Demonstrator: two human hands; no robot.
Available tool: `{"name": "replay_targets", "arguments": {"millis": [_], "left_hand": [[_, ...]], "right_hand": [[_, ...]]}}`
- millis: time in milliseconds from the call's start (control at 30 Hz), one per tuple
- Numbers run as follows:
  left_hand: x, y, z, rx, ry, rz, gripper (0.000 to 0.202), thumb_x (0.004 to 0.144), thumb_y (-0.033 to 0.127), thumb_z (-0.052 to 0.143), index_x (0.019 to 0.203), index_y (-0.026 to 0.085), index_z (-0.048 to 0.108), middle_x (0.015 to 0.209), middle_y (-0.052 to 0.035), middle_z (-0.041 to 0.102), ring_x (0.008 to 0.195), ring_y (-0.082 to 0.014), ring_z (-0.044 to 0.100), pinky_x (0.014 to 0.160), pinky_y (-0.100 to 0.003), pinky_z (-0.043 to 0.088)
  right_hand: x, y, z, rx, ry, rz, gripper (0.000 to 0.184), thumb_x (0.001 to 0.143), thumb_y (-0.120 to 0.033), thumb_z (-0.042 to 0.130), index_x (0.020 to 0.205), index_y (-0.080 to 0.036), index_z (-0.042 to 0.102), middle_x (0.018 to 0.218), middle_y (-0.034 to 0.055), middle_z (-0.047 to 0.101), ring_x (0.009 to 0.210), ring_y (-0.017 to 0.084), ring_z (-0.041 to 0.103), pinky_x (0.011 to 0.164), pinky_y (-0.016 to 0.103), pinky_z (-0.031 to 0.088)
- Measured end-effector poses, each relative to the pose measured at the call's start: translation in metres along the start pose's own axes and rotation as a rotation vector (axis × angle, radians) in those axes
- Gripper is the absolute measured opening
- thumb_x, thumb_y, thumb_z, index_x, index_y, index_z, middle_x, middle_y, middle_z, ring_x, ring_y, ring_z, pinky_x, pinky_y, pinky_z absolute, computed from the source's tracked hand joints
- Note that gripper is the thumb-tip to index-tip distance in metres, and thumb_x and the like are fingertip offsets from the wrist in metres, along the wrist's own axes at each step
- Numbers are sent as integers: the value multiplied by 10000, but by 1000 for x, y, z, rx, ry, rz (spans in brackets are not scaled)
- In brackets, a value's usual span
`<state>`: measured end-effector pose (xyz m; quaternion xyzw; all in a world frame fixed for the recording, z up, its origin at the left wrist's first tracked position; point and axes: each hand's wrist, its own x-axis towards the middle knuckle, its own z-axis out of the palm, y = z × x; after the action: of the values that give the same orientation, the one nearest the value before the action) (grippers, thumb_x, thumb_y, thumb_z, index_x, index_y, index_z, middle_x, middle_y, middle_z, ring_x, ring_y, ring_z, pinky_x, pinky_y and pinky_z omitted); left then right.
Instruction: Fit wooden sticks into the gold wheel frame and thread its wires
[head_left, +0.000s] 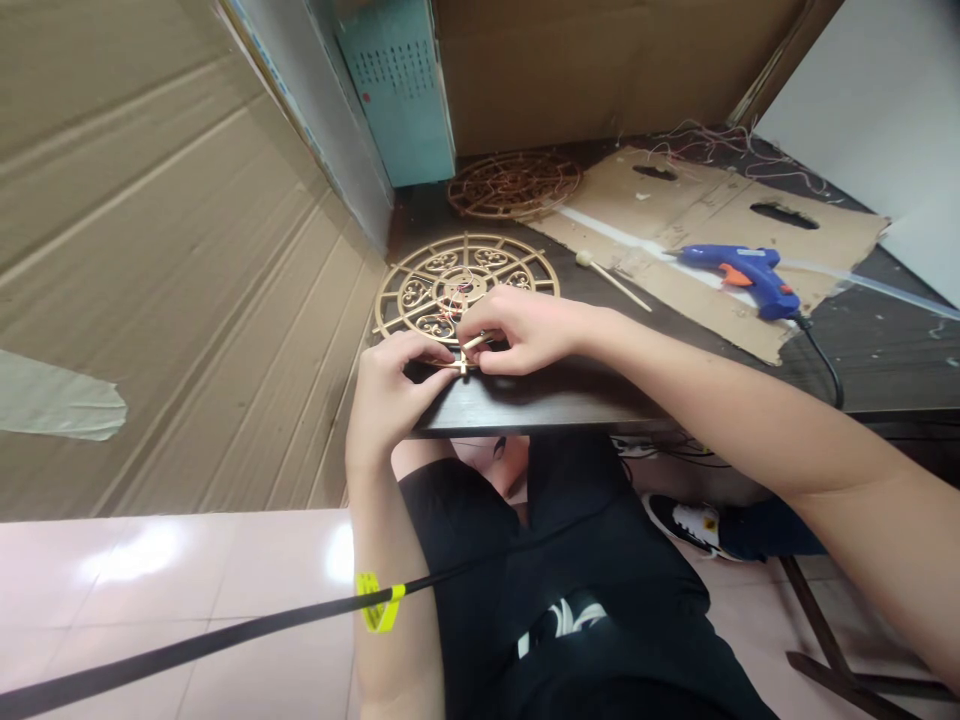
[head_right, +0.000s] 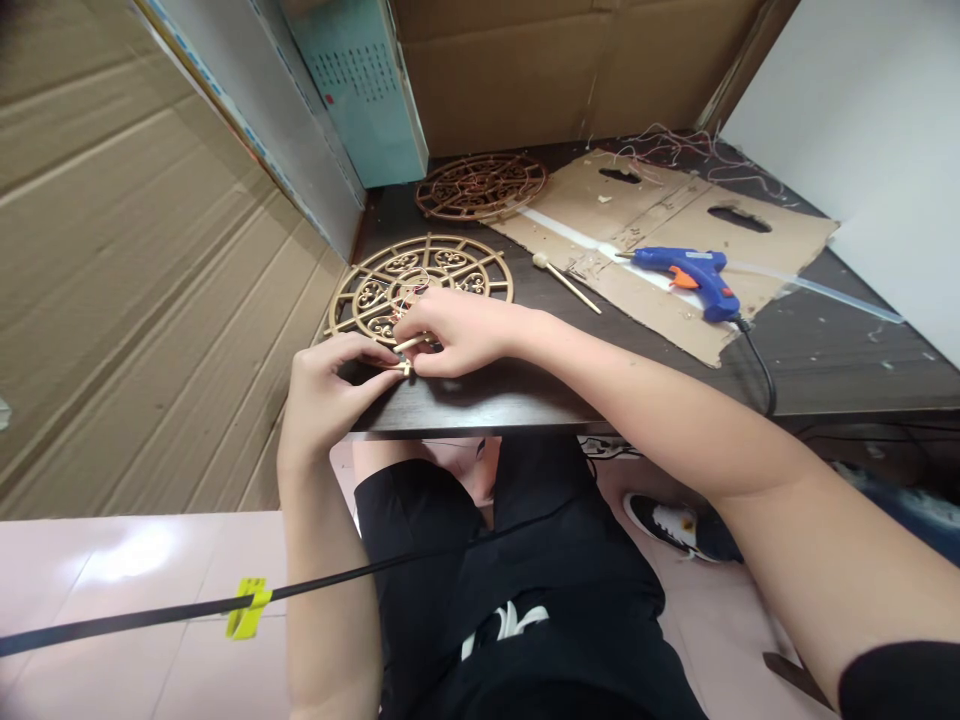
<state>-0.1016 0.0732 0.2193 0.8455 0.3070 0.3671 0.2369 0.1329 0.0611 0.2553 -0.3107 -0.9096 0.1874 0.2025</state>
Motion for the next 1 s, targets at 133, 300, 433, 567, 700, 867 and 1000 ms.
{"name": "replay_targets", "arguments": {"millis": [133, 300, 433, 567, 700, 867, 1000], "left_hand": [[0, 0, 0, -4, 4, 7, 54, 847, 172, 806, 864, 219, 786, 890, -19, 804, 864, -200, 740, 838, -349, 552], [0, 0, 0, 10, 2, 5, 45, 851, 187, 804, 861, 224, 781, 890, -21, 803, 862, -205, 738, 826, -350, 553], [-1, 0, -1, 1, 9, -10, 71, 840, 178, 807, 838, 212, 745, 857, -15, 778, 823, -189, 721, 797, -329, 540], [-1, -1, -1, -3, 19, -55, 169, 808, 132, 801, 792, 205, 649, 801, 7, 711, 766, -166, 678, 756, -307, 510], [-1, -1, -1, 7, 19, -59, 206, 814, 156, 801, 777, 210, 605, 787, 12, 679, 762, -164, 661, 749, -303, 496], [0, 2, 0, -17, 28, -54, 225, 805, 161, 810, 817, 218, 593, 812, 11, 682, 779, -163, 670, 753, -291, 518], [0, 3, 0, -29, 27, -72, 327, 820, 199, 819, 814, 231, 494, 824, 14, 721, 788, -165, 698, 765, -295, 513]], "right_hand": [[-1, 1, 0, 5, -4, 8, 196, 841, -211, 554, 666, -199, 465, 601, -42, 441, 587, 107, 350, 627, 281, 276], [-1, 2, 0, -9, -15, 10, 216, 854, -228, 600, 664, -189, 502, 600, -40, 473, 580, 104, 370, 619, 272, 281], [0, 2, 0, 20, -12, 0, 242, 910, -256, 640, 694, -169, 573, 608, -36, 514, 592, 101, 416, 634, 262, 295], [2, 4, 1, 71, -47, 1, 194, 906, -255, 693, 748, -152, 650, 656, -20, 604, 616, 103, 484, 648, 250, 323], [1, 6, 1, 106, -69, 11, 159, 881, -267, 736, 786, -151, 684, 694, -12, 656, 631, 107, 525, 655, 241, 344], [1, 5, 1, 101, -61, 0, 310, 885, -352, 762, 697, -165, 601, 643, -32, 592, 600, 98, 469, 636, 250, 312], [2, 5, 1, 11, -13, 8, 347, 962, -356, 673, 698, -174, 542, 628, -35, 502, 620, 107, 410, 651, 265, 279]]}}
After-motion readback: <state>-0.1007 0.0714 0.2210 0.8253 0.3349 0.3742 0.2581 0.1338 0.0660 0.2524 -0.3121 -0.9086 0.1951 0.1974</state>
